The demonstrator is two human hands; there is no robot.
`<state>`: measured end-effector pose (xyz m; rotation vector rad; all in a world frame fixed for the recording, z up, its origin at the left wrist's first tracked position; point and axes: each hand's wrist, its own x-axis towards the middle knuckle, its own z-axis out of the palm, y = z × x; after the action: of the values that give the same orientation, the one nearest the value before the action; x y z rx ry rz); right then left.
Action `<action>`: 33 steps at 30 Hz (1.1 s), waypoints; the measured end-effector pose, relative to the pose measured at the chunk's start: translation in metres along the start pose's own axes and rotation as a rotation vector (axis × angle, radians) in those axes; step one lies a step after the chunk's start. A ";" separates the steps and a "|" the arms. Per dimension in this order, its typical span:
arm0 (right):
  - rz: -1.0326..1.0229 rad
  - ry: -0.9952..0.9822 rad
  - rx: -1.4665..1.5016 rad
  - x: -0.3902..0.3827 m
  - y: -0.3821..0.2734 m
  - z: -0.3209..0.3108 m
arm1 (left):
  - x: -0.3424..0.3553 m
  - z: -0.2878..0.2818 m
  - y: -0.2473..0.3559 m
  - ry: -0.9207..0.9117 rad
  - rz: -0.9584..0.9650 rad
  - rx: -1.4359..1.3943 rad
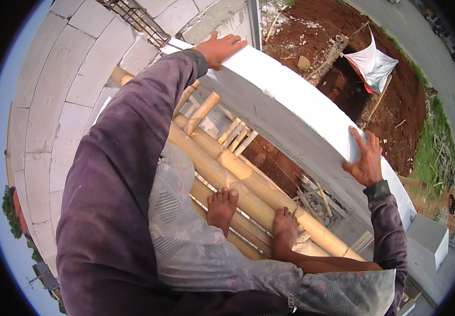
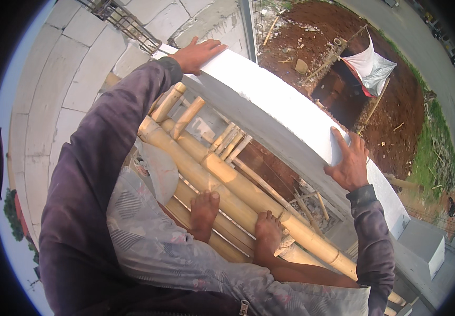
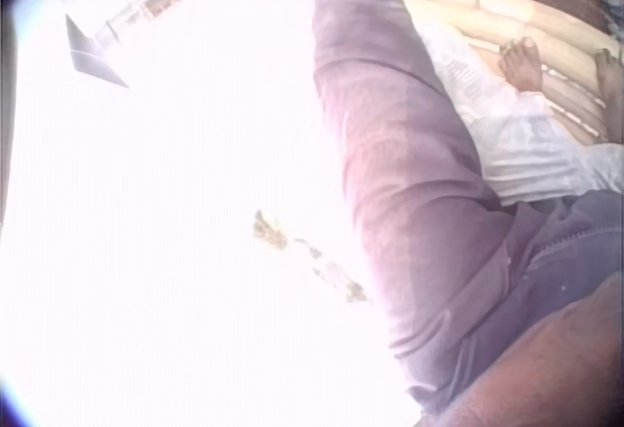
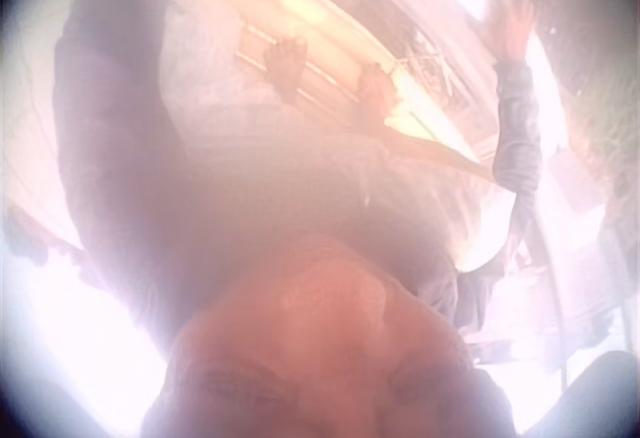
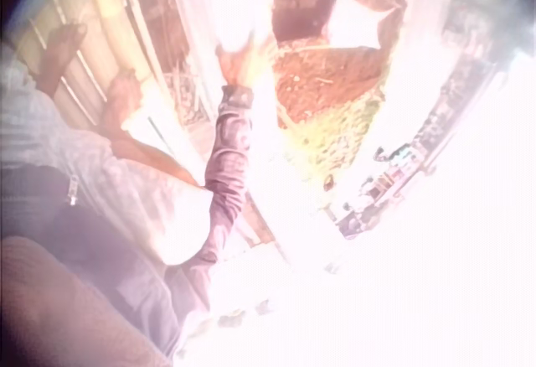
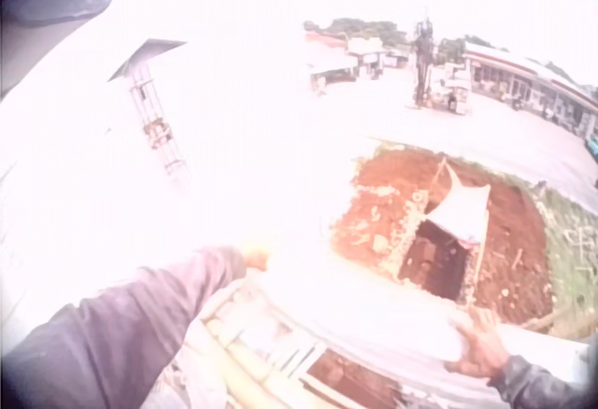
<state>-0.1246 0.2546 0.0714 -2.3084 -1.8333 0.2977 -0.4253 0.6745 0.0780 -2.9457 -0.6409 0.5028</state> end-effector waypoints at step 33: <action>0.074 -0.166 0.015 -0.045 0.062 -0.013 | -0.004 0.007 0.003 0.097 -0.011 0.040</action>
<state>-0.0727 0.1970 0.0698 -2.4101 -1.8139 0.5267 -0.4297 0.6700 0.0724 -2.9061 -0.6290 0.3648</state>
